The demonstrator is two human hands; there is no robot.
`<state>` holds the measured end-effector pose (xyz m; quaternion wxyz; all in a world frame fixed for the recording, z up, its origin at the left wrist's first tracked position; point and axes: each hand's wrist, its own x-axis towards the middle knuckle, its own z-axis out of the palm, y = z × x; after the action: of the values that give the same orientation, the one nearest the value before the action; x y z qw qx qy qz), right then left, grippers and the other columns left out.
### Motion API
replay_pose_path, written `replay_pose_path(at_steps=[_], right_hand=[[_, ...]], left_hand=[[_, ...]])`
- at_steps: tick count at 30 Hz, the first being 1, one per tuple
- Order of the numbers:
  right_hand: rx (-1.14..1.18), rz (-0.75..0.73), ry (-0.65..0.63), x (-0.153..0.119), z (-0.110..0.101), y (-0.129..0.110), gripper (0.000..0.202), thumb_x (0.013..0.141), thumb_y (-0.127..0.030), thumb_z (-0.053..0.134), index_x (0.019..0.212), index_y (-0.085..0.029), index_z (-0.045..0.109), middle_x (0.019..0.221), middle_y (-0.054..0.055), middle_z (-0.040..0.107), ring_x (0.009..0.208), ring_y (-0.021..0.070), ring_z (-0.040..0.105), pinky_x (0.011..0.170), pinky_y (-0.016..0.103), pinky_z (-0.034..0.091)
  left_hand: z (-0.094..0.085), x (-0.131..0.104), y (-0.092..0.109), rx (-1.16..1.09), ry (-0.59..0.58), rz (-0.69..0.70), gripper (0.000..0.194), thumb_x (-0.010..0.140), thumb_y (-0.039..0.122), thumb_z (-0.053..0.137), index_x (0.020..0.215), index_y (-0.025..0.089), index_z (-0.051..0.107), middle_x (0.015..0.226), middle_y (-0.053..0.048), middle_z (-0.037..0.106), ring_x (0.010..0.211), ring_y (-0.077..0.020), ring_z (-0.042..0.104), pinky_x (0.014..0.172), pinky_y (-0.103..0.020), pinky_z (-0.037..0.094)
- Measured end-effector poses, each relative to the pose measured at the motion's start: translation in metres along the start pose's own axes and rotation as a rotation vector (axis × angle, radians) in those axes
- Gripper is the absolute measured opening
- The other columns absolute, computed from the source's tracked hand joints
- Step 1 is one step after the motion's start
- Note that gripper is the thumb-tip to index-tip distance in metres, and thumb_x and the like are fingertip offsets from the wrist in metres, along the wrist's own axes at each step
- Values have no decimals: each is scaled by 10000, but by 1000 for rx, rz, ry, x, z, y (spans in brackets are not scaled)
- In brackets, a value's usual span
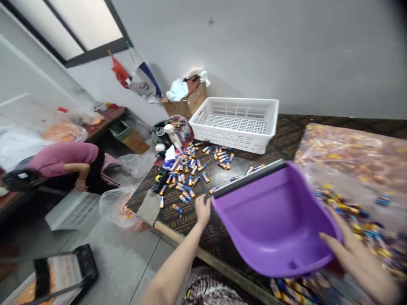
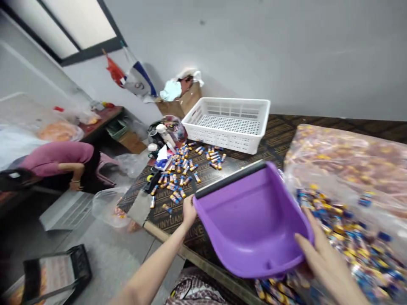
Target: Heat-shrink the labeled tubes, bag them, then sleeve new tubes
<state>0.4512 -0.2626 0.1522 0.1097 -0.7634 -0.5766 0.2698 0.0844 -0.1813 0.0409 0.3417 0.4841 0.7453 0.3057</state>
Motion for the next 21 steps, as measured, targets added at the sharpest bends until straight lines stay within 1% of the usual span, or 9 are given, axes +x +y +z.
replay_pose_path(at_steps=[1, 3, 5, 7, 9, 12, 15, 18, 21], right_hand=[[36, 5, -51, 7, 26, -17, 702, 838, -483, 273, 1463, -243, 61, 1388, 93, 432, 1228, 307, 449, 965, 421, 442], [36, -6, -203, 19, 75, -50, 684, 836, -411, 296, 1461, -185, 131, 1367, 104, 460, 1230, 313, 449, 1010, 425, 380], [-62, -38, -355, 29, 117, -77, 648, 845, -303, 276, 1452, -109, 164, 1251, 155, 558, 1173, 313, 510, 983, 418, 379], [-200, -65, -433, 36, 152, -97, 611, 852, -215, 237, 1438, -49, 187, 1098, 206, 631, 1066, 327, 584, 907, 423, 407], [-330, -67, -455, 37, 180, -112, 588, 853, -153, 206, 1426, -20, 206, 976, 227, 659, 959, 341, 627, 833, 430, 417], [-408, -2, -446, 31, 212, -129, 580, 838, -95, 205, 1410, 0, 224, 922, 233, 665, 922, 328, 641, 799, 406, 413], [-390, 129, -411, 19, 236, -147, 583, 838, -99, 232, 1415, -22, 206, 918, 217, 670, 908, 300, 653, 774, 375, 424], [-388, 209, -353, 9, 254, -167, 563, 863, -144, 232, 1416, -42, 201, 874, 200, 677, 857, 299, 666, 742, 376, 436], [-383, 237, -308, 3, 264, -182, 560, 881, -170, 232, 1427, -65, 169, 831, 182, 680, 809, 300, 674, 713, 377, 441]], left_hand=[[-31, 0, -34, 44, 93, -46, 397, 842, 231, 413, 1203, 90, 500, 1262, -204, 477, 1232, -325, 376, 1043, -520, 254], [-87, 9, -95, 124, 214, -104, 459, 848, 261, 410, 1265, 71, 432, 1357, -224, 364, 1299, -355, 273, 1065, -546, 191], [-127, 29, -145, 268, 288, -90, 482, 854, 330, 432, 1305, 164, 402, 1430, -153, 293, 1332, -335, 231, 1084, -505, 199], [-149, 56, -181, 350, 309, -68, 480, 862, 382, 424, 1315, 225, 393, 1456, -106, 270, 1342, -315, 229, 1087, -476, 222], [-153, 81, -206, 353, 299, -62, 493, 875, 391, 390, 1320, 179, 391, 1449, -150, 273, 1337, -322, 243, 1076, -492, 243], [-139, 100, -219, 354, 274, -34, 514, 883, 381, 366, 1300, 84, 413, 1414, -231, 295, 1328, -340, 259, 1051, -521, 280], [-126, 103, -211, 408, 248, 96, 460, 892, 359, 365, 1265, 114, 470, 1419, -205, 309, 1347, -318, 233, 1070, -520, 251], [-134, 118, -198, 507, 197, 281, 416, 901, 309, 358, 1278, 182, 476, 1460, -153, 273, 1369, -287, 198, 1097, -526, 184], [-152, 155, -197, 529, 104, 350, 424, 896, 267, 359, 1301, 186, 453, 1456, -145, 290, 1360, -275, 231, 1086, -501, 238]])
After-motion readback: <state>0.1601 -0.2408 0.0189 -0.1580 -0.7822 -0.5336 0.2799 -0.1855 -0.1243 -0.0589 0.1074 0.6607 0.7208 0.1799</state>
